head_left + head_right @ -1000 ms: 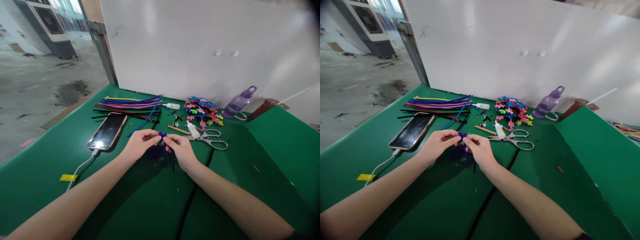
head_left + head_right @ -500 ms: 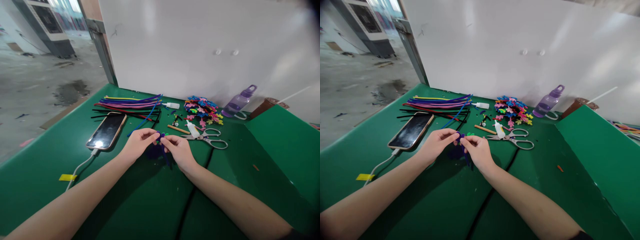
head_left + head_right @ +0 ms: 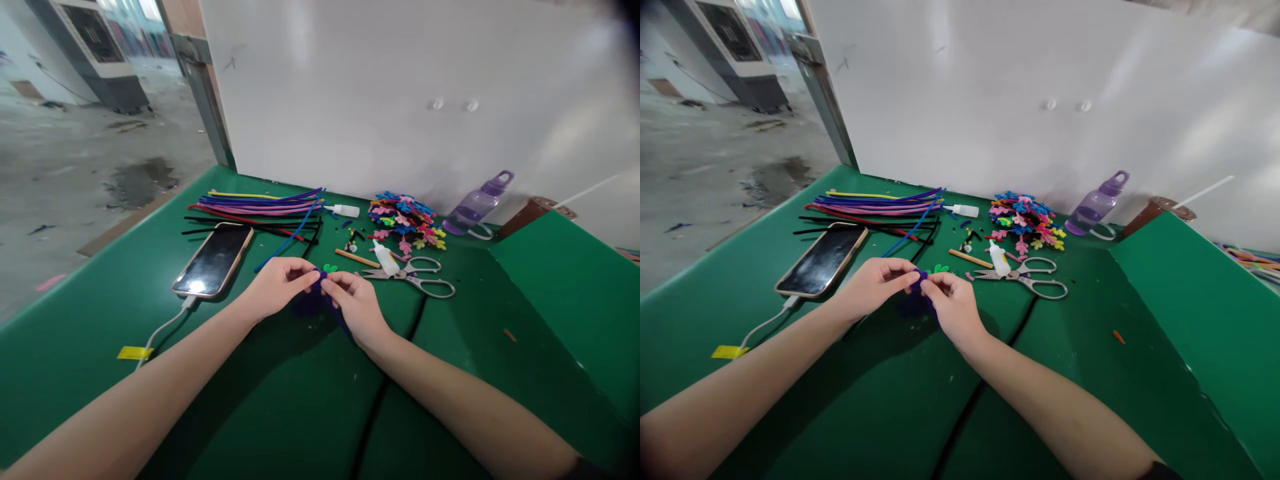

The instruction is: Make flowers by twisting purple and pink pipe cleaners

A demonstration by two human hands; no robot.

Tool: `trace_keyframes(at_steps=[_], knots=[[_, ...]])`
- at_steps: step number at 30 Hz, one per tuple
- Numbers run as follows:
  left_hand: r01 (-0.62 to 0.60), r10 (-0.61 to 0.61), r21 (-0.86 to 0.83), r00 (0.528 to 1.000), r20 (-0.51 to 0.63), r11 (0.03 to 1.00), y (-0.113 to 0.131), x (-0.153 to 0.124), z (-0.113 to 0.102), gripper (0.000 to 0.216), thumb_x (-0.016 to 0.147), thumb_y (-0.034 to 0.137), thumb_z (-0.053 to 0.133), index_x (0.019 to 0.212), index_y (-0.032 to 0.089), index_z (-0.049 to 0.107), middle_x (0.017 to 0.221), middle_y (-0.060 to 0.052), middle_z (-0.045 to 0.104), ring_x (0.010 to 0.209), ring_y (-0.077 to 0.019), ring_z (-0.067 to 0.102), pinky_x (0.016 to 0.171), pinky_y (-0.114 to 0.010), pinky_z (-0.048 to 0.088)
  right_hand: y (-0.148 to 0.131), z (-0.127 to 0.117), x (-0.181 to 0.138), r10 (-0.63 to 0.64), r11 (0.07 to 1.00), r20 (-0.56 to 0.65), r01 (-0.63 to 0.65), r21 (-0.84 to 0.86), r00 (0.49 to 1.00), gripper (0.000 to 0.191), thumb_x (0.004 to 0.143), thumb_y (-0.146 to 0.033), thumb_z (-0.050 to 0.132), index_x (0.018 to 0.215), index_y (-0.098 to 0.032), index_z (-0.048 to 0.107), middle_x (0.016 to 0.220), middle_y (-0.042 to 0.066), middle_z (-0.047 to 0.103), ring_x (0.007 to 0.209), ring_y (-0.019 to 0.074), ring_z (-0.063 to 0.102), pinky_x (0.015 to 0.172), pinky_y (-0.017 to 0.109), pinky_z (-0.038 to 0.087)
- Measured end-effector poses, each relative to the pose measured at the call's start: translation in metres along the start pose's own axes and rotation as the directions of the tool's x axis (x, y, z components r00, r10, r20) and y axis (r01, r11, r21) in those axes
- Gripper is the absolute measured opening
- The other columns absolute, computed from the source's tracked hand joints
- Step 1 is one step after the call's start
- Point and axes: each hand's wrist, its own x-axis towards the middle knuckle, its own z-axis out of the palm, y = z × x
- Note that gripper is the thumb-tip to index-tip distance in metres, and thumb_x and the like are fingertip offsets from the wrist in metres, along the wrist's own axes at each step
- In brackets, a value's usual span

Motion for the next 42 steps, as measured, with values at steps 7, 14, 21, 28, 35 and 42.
trace_keyframes(at_steps=[7,14,21,28,35,42], knots=[[0.024,-0.024,-0.005,0.999,-0.025,1.000,-0.005,0.001,0.004,0.027,0.078,0.040,0.057,0.074,0.015,0.066,0.061,-0.001,0.062,0.059,-0.0134,0.055,0.058,-0.023,0.040,-0.003,-0.001,0.004,0.094,0.994,0.008,-0.095,0.049,0.996,0.021,0.067,-0.036,0.066,0.067,-0.017,0.059,0.056,-0.003,0.052,0.045,0.0060,0.036,0.046,0.022,0.027],[0.004,-0.006,-0.028,0.999,-0.049,1.000,-0.007,-0.001,0.010,0.027,0.079,0.041,0.055,0.072,0.016,0.064,0.064,-0.002,0.065,0.062,-0.0138,0.058,0.060,-0.023,0.041,0.000,-0.008,0.006,-0.044,0.998,0.010,0.044,-0.048,0.999,0.019,0.068,-0.035,0.066,0.072,-0.017,0.061,0.063,-0.002,0.057,0.052,0.0080,0.044,0.050,0.023,0.034],[-0.177,0.185,0.241,0.983,-0.011,0.954,-0.002,-0.002,0.005,0.024,0.084,0.034,0.050,0.074,0.016,0.063,0.070,-0.002,0.064,0.068,-0.0146,0.058,0.068,-0.025,0.041,-0.004,-0.005,0.003,-0.060,0.992,0.019,0.061,-0.114,0.998,0.016,0.069,-0.031,0.063,0.065,-0.017,0.060,0.057,-0.002,0.055,0.048,0.0077,0.043,0.047,0.023,0.032],[-0.172,0.177,0.154,0.984,-0.013,0.973,-0.002,-0.002,0.004,0.023,0.083,0.034,0.052,0.078,0.015,0.063,0.072,-0.002,0.064,0.070,-0.0151,0.058,0.068,-0.025,0.043,-0.003,-0.005,0.006,0.033,0.998,0.040,-0.036,0.060,0.999,0.020,0.069,-0.034,0.065,0.065,-0.016,0.060,0.058,-0.003,0.056,0.044,0.0049,0.040,0.044,0.020,0.026],[0.020,-0.024,-0.188,1.000,-0.017,0.982,-0.002,-0.002,0.008,0.029,0.080,0.040,0.055,0.089,0.014,0.065,0.070,-0.003,0.066,0.072,-0.0159,0.061,0.073,-0.027,0.045,-0.002,-0.009,0.009,-0.040,0.999,-0.002,0.040,0.029,0.999,0.024,0.070,-0.039,0.067,0.068,-0.016,0.060,0.053,-0.004,0.052,0.045,0.0055,0.040,0.045,0.020,0.030],[0.058,-0.069,-0.187,0.996,-0.055,0.981,-0.009,0.000,0.007,0.026,0.070,0.035,0.068,0.086,0.014,0.067,0.068,-0.002,0.067,0.068,-0.0147,0.062,0.073,-0.027,0.046,0.001,-0.009,0.010,-0.057,0.998,0.022,0.057,0.009,0.998,0.024,0.072,-0.040,0.065,0.072,-0.017,0.063,0.050,-0.004,0.052,0.047,0.0076,0.045,0.050,0.022,0.035]])
